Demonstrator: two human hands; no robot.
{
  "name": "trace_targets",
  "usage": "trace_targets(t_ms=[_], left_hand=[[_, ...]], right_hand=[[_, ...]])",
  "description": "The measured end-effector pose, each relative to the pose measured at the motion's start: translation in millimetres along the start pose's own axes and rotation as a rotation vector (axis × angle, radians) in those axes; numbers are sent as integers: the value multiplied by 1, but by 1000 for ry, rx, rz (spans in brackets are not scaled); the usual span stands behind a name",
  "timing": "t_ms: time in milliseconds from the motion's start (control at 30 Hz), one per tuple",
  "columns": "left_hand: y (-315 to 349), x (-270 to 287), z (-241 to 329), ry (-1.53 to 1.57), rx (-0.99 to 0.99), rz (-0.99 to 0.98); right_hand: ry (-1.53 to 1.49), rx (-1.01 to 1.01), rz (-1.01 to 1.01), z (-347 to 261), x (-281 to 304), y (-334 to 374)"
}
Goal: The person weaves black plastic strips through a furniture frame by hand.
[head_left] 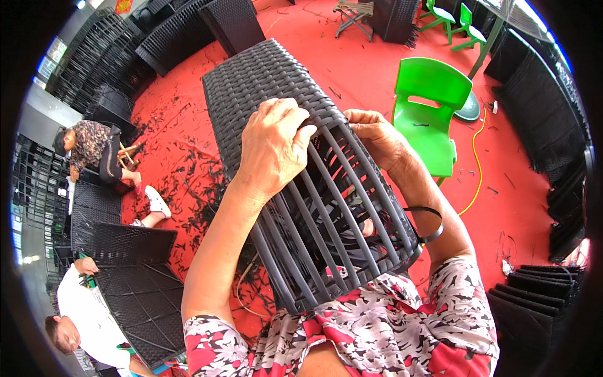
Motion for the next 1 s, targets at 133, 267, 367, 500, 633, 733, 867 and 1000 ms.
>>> trace_targets(t_ms=[133,267,367,500,633,733,867,1000], left_hand=[[-5,-1,12,4,-130,-93],[-2,-7,6,41,-99,-157],[0,-4,3,81,-57,-177],[-2,-3,6,78,-44,-185],[-5,-2,12,73,-39,-221],[-3,-1,11,62,-42,-230],[-4,7,11,58,-36,-151],[5,45,-9,126,109,164]], right_hand=[[-228,8,-80,23,1,-6],[-242,34,-151,42,-1,-14],[-308,-4,-138,51,-3,-21],[-331,51,-312,40,-7,-18],[-53,102,-301,13,-10,-9],[351,28,-239,-4,-4,-2],[596,-9,-46,-27,-3,10],[371,-54,147,-24,-7,15]])
Point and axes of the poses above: each hand's wrist, its own y-axis away from the middle knuckle, its own x-axis out of the back of the hand, z = x × y, the point moved 6 cm from there along -y, towards the middle knuckle, and after that the axes turned 4 degrees about y, right-handed, at the moved point
